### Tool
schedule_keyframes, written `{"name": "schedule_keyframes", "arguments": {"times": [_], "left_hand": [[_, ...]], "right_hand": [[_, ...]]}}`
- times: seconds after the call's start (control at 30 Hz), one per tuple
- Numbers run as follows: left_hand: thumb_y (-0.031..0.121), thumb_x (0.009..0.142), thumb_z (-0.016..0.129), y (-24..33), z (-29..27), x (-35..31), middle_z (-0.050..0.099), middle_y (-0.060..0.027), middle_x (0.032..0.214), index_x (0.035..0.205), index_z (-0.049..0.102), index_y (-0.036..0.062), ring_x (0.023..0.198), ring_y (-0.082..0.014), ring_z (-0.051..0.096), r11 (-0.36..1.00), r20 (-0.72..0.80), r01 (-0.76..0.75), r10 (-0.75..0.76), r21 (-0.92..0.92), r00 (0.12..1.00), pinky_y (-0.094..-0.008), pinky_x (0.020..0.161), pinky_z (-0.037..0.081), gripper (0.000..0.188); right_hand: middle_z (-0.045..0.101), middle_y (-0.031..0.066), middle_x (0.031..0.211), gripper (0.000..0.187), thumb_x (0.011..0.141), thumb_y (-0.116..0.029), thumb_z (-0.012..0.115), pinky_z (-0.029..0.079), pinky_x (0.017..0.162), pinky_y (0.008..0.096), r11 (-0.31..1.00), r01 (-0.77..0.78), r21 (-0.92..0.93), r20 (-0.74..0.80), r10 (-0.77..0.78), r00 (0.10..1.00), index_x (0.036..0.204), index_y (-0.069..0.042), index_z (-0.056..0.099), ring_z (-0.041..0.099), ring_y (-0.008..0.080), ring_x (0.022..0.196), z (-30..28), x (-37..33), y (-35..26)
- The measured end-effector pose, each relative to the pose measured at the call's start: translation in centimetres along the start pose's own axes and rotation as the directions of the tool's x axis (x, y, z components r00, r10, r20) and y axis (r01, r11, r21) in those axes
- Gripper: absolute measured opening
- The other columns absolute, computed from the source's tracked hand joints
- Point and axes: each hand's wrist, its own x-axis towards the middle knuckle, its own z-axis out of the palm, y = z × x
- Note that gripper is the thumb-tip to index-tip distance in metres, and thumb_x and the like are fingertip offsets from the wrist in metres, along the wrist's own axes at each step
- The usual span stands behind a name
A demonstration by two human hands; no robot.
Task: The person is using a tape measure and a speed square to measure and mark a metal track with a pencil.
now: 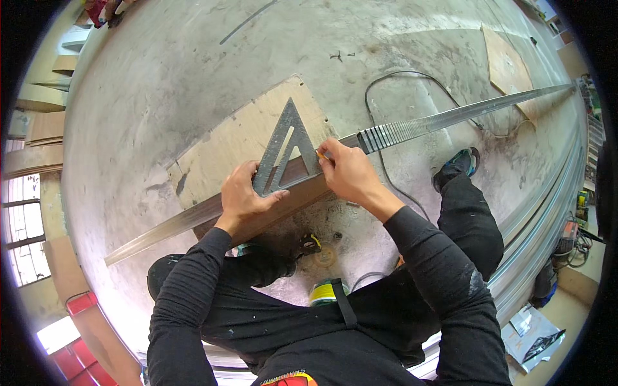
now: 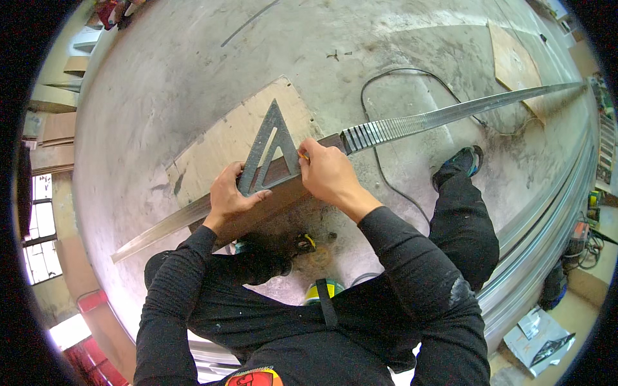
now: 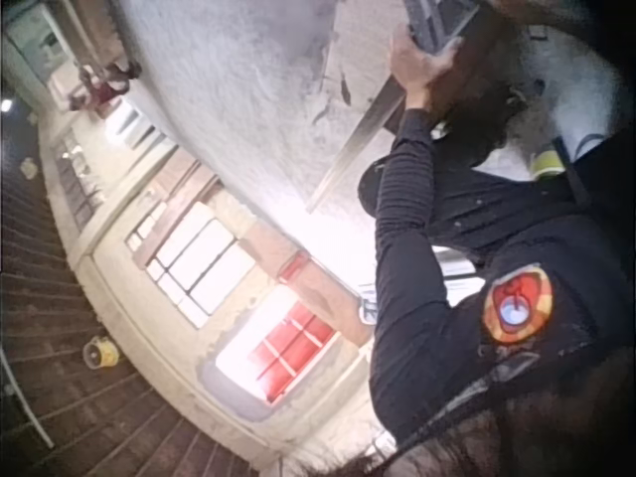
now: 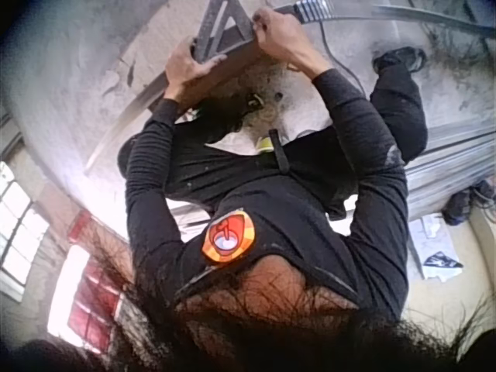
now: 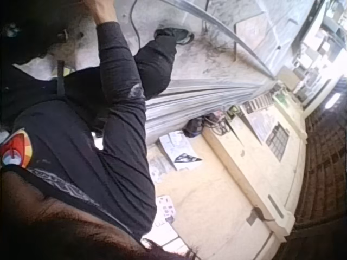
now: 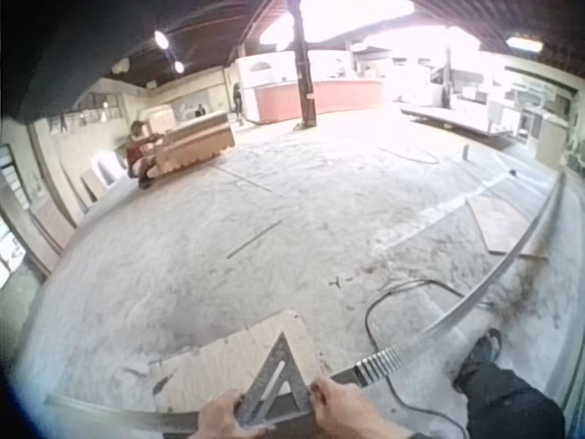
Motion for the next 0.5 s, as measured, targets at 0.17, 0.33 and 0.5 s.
{"name": "schedule_keyframes", "arguments": {"times": [0.17,0.33,0.5], "left_hand": [[0.063,0.065,0.09,-0.5,-0.2,-0.4,0.072,-0.0132,0.096,0.111,0.069,0.0049,0.088,-0.0326,0.071,1.0,-0.009,-0.01,0.01,0.028,1.0,-0.0396,0.08,0.055,0.077],[0.064,0.069,0.088,-0.6,0.0,0.0,0.069,-0.0124,0.093,0.11,0.068,0.0028,0.083,-0.0308,0.069,0.995,-0.008,-0.087,0.087,0.04,0.996,-0.0394,0.076,0.054,0.076],[0.065,0.069,0.087,-0.2,0.3,0.3,0.068,-0.0135,0.092,0.107,0.068,0.001,0.082,-0.0316,0.068,0.992,-0.031,-0.128,0.128,0.011,0.991,-0.0403,0.074,0.054,0.077]], "right_hand": [[0.074,0.0233,0.091,0.014,0.091,-0.012,0.065,0.056,0.077,0.0471,0.932,0.108,-0.346,0.416,0.05,0.908,0.1,-0.002,0.07,0.071,0.0435,0.088,-2.7,-2.4,0.2],[0.074,0.0236,0.093,0.018,0.094,-0.018,0.062,0.055,0.079,0.0539,0.971,0.069,-0.227,0.283,-0.002,0.959,0.1,-0.003,0.069,0.07,0.0451,0.089,-3.6,-3.9,0.7],[0.074,0.0225,0.092,0.018,0.096,-0.018,0.063,0.054,0.078,0.0547,0.995,0.053,-0.088,0.084,-0.046,0.995,0.106,-0.004,0.066,0.07,0.0449,0.088,-3.2,-4.0,1.0]]}}
